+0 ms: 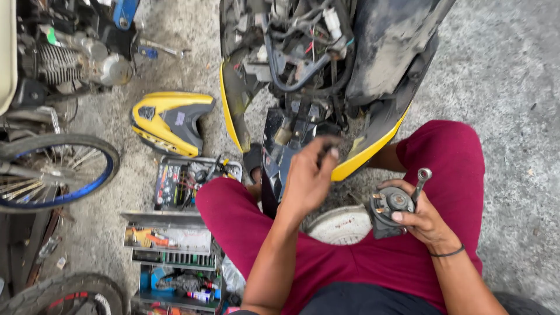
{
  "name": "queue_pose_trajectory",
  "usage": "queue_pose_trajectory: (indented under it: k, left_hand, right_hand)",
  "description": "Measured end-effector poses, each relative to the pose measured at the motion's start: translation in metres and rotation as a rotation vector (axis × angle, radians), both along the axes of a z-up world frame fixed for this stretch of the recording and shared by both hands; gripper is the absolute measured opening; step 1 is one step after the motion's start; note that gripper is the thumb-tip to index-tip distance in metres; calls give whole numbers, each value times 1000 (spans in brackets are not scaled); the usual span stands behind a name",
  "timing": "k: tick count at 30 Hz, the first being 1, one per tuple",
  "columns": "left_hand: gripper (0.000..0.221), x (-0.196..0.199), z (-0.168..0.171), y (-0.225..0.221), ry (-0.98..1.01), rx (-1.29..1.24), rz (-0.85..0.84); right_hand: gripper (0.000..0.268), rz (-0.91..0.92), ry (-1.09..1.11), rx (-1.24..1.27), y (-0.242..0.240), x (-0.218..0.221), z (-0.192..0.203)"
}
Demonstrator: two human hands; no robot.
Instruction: The person uses a wrench and a screwdriver to detach wires and loosen a mounting bolt to remove a horn from a motorcycle frame, then handles a new horn unit.
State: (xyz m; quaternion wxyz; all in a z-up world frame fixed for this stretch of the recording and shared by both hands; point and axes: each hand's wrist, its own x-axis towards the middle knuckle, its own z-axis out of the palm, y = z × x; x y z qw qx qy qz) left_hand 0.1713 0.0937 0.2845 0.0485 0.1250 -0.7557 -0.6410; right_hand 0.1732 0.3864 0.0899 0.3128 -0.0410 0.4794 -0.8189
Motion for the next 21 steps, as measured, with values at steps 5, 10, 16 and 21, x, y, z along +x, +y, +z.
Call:
queue_pose_trajectory:
  k: [5,10,16,21]
  left_hand:
    - [36,89,-31,-8,-309,-343,-288]
    - [36,144,-38,-11,-384,-340,-203]
    - [25,178,-46,-2,114,-502,115]
    - [14,185,-58,11,331,-603,287]
  right_hand:
    - [89,107,225,200,-23,4,34]
    - [82,282,397,430,-55,16,57]
    - [80,385,451,526,-94,27,78]
    - [82,406,515,584,-109,39,93]
